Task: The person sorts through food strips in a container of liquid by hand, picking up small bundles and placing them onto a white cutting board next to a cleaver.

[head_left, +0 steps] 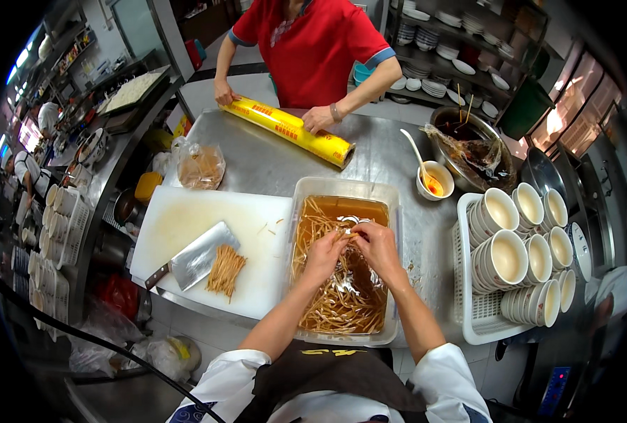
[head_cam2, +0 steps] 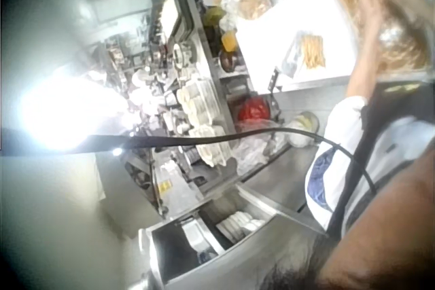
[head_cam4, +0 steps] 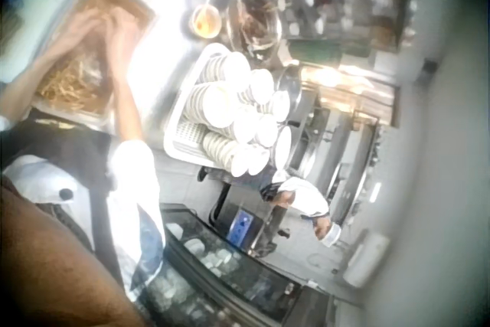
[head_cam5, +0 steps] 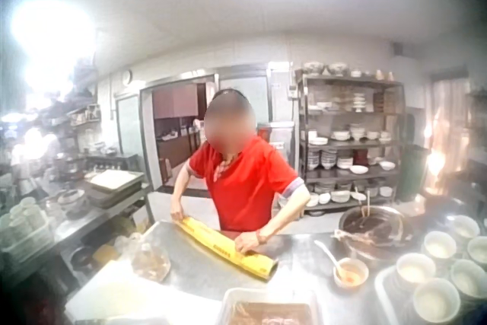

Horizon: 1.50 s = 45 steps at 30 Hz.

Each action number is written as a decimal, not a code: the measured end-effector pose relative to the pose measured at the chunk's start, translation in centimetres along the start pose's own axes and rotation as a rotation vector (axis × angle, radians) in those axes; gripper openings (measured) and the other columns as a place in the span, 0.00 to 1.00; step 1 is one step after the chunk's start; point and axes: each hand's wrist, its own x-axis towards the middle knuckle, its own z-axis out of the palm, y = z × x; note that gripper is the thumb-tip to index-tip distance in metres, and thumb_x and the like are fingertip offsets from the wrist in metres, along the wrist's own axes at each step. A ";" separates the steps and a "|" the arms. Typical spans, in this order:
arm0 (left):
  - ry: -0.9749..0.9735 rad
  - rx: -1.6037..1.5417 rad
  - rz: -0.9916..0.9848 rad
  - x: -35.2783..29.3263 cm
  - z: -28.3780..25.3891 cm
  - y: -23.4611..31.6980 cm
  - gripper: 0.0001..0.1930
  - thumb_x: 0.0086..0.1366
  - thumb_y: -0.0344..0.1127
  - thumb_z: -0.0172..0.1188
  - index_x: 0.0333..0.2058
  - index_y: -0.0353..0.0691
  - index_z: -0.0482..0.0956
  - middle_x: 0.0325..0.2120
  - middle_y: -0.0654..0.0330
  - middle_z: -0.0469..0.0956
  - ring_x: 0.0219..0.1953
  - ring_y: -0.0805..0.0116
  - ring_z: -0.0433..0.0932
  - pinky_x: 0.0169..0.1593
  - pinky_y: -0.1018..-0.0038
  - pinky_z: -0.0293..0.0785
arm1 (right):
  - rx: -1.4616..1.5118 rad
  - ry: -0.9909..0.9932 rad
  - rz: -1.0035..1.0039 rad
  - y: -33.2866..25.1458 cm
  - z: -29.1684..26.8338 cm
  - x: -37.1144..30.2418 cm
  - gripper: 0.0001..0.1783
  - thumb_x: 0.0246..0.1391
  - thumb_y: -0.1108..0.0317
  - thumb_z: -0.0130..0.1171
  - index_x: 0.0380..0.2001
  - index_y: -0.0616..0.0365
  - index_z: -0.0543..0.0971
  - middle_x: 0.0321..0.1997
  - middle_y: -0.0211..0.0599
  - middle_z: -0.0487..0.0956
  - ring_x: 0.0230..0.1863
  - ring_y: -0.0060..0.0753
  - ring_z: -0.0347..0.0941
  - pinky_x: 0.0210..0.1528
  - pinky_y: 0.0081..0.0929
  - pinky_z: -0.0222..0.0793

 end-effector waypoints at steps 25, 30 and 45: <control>0.075 -0.947 -0.484 0.5 -1.2 -0.3 0.09 0.66 0.34 0.44 0.32 0.37 0.71 0.24 0.63 0.72 0.21 0.77 0.66 0.18 0.82 0.58 | 0.211 0.002 -0.173 -1.9 2.6 -1.9 0.12 0.46 0.77 0.54 0.37 0.60 0.78 0.40 0.42 0.78 0.46 0.43 0.72 0.49 0.34 0.65; 0.040 -0.940 -0.474 0.4 -1.4 0.6 0.10 0.66 0.35 0.45 0.35 0.35 0.71 0.28 0.61 0.74 0.25 0.75 0.71 0.23 0.81 0.65 | 0.125 -0.017 -0.229 -1.9 2.0 -2.1 0.12 0.43 0.80 0.54 0.34 0.59 0.79 0.39 0.38 0.78 0.45 0.42 0.72 0.49 0.34 0.65; 0.001 -0.919 -0.341 0.5 -1.4 0.9 0.10 0.66 0.38 0.46 0.32 0.38 0.71 0.26 0.63 0.72 0.24 0.78 0.69 0.25 0.85 0.65 | 0.132 -0.102 -0.350 -1.8 0.9 -3.2 0.20 0.31 0.88 0.50 0.31 0.58 0.78 0.38 0.36 0.78 0.44 0.41 0.71 0.48 0.34 0.65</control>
